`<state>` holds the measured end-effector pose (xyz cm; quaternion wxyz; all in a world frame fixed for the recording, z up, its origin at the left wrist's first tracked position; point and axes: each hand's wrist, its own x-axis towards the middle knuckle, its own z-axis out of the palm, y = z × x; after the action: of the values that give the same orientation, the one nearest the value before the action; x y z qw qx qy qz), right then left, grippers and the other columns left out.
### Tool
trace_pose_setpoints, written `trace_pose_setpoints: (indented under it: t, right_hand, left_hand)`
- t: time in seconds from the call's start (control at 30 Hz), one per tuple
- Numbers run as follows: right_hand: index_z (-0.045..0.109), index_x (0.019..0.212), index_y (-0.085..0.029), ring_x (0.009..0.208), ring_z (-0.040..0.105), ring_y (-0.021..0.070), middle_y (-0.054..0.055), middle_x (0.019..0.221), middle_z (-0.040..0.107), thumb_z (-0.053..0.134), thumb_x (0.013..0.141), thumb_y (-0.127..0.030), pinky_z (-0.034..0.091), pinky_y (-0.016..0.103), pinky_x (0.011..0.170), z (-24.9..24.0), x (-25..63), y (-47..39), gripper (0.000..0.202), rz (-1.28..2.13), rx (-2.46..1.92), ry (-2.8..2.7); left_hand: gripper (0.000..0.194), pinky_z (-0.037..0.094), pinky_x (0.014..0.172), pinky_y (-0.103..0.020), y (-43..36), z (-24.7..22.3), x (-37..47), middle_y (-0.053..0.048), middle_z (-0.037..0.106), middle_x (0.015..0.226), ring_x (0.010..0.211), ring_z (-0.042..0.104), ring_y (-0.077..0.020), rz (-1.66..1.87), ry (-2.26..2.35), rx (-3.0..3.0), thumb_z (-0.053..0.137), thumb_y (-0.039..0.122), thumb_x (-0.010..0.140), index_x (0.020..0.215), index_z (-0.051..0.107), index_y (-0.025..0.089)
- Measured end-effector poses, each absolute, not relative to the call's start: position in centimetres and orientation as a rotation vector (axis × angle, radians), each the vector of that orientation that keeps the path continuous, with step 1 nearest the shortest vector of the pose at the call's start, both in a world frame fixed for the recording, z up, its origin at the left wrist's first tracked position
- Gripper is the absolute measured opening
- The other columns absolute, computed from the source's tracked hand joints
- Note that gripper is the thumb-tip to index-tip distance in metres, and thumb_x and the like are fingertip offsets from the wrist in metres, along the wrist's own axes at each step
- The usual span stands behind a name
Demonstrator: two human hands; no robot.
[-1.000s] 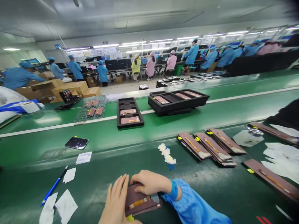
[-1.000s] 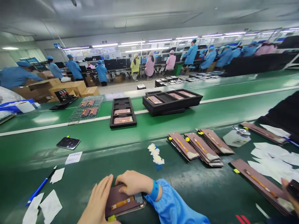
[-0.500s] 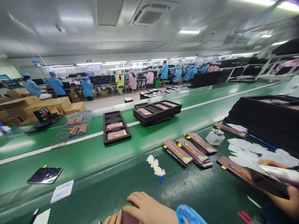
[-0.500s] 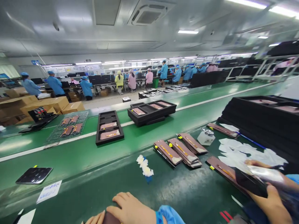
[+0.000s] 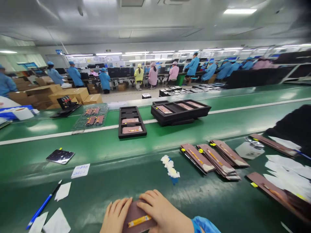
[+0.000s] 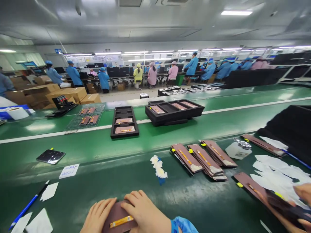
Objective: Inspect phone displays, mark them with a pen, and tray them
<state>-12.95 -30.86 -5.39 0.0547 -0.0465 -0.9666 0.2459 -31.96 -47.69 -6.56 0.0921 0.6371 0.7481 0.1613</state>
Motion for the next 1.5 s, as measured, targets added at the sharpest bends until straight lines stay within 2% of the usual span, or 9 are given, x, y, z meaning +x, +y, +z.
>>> trace_pose_setpoints:
  t: [0.1,0.33,0.57,0.77,0.97,1.1,1.23,1.37,1.5]
  right_hand:
    - [0.051,0.129,-0.024,0.12,0.046,0.0298,0.01,0.139,0.05,0.069,0.075,-0.052,0.036,0.045,0.1,-4.4,-12.5,-30.7,0.064,0.901,-0.161,-2.947]
    - [0.057,0.126,-0.02,0.117,0.052,0.0281,0.011,0.129,0.058,0.08,0.065,-0.04,0.04,0.044,0.102,-3.0,-12.1,-30.4,0.068,1.033,-0.199,-2.82]
    - [0.054,0.126,-0.02,0.115,0.057,0.0267,0.013,0.128,0.056,0.065,0.081,-0.029,0.051,0.042,0.095,-3.5,-11.5,-30.0,0.047,0.814,-0.466,-2.406]
    - [0.047,0.132,-0.018,0.114,0.056,0.0307,0.016,0.128,0.055,0.063,0.084,-0.033,0.052,0.048,0.091,-2.8,-12.6,-31.8,0.053,0.517,-0.679,-2.183]
    - [0.041,0.139,-0.02,0.12,0.053,0.0323,0.016,0.134,0.053,0.068,0.082,-0.039,0.049,0.05,0.096,-2.0,-12.6,-32.9,0.066,0.624,-0.691,-2.179]
    - [0.051,0.13,-0.021,0.112,0.061,0.0244,0.011,0.124,0.062,0.053,0.092,-0.042,0.053,0.038,0.093,-1.4,-11.4,-32.1,0.043,1.111,-0.845,-1.983]
    - [0.06,0.12,-0.018,0.088,0.069,0.0208,0.009,0.101,0.071,0.046,0.094,-0.049,0.058,0.029,0.073,-1.1,-10.8,-31.2,0.043,1.499,-0.964,-1.799]
    - [0.066,0.109,-0.017,0.074,0.068,0.0193,0.006,0.078,0.071,0.046,0.094,-0.05,0.056,0.027,0.066,-1.0,-10.9,-31.0,0.041,1.484,-0.976,-1.8]
    - [0.065,0.107,-0.018,0.077,0.067,0.0185,0.006,0.087,0.07,0.056,0.091,-0.04,0.056,0.027,0.071,-0.9,-11.0,-31.5,0.029,1.23,-0.88,-1.878]
  left_hand:
    - [0.065,0.044,0.105,-0.047,-47.7,-4.3,-31.9,-0.013,0.056,0.137,0.125,0.052,-0.0305,0.691,2.193,1.633,0.062,0.051,0.081,0.138,0.051,0.023]
    - [0.045,0.033,0.112,-0.051,-45.9,-1.0,-32.4,-0.01,0.056,0.135,0.128,0.048,-0.0269,1.223,2.148,1.094,0.05,0.049,0.089,0.127,0.055,0.024]
    - [0.057,0.037,0.107,-0.045,-43.9,0.2,-32.1,-0.012,0.05,0.137,0.128,0.046,-0.0264,1.775,1.885,0.601,0.054,0.055,0.087,0.133,0.043,0.024]
    - [0.059,0.047,0.096,-0.038,-42.2,-0.2,-27.4,-0.014,0.056,0.134,0.121,0.055,-0.0278,1.591,1.214,0.601,0.071,0.042,0.079,0.13,0.051,0.021]
    - [0.035,0.056,0.07,-0.03,-41.3,0.9,-25.4,-0.014,0.073,0.1,0.078,0.07,-0.02,1.523,1.163,0.351,0.064,0.039,0.086,0.108,0.064,0.012]
    - [0.031,0.059,0.071,-0.031,-41.3,1.8,-26.5,-0.012,0.074,0.1,0.083,0.071,-0.0218,1.587,1.117,0.344,0.065,0.034,0.086,0.107,0.066,0.012]
    - [0.028,0.06,0.069,-0.031,-41.3,2.2,-27.2,-0.011,0.074,0.099,0.083,0.071,-0.0224,1.62,1.131,0.338,0.066,0.032,0.085,0.105,0.067,0.012]
    - [0.031,0.061,0.07,-0.034,-41.4,2.5,-27.4,-0.013,0.073,0.101,0.084,0.071,-0.0238,1.615,1.158,0.34,0.066,0.033,0.085,0.106,0.066,0.011]
    - [0.035,0.061,0.071,-0.034,-41.4,2.7,-27.0,-0.013,0.073,0.103,0.085,0.07,-0.0235,1.624,1.175,0.327,0.068,0.035,0.083,0.108,0.065,0.011]
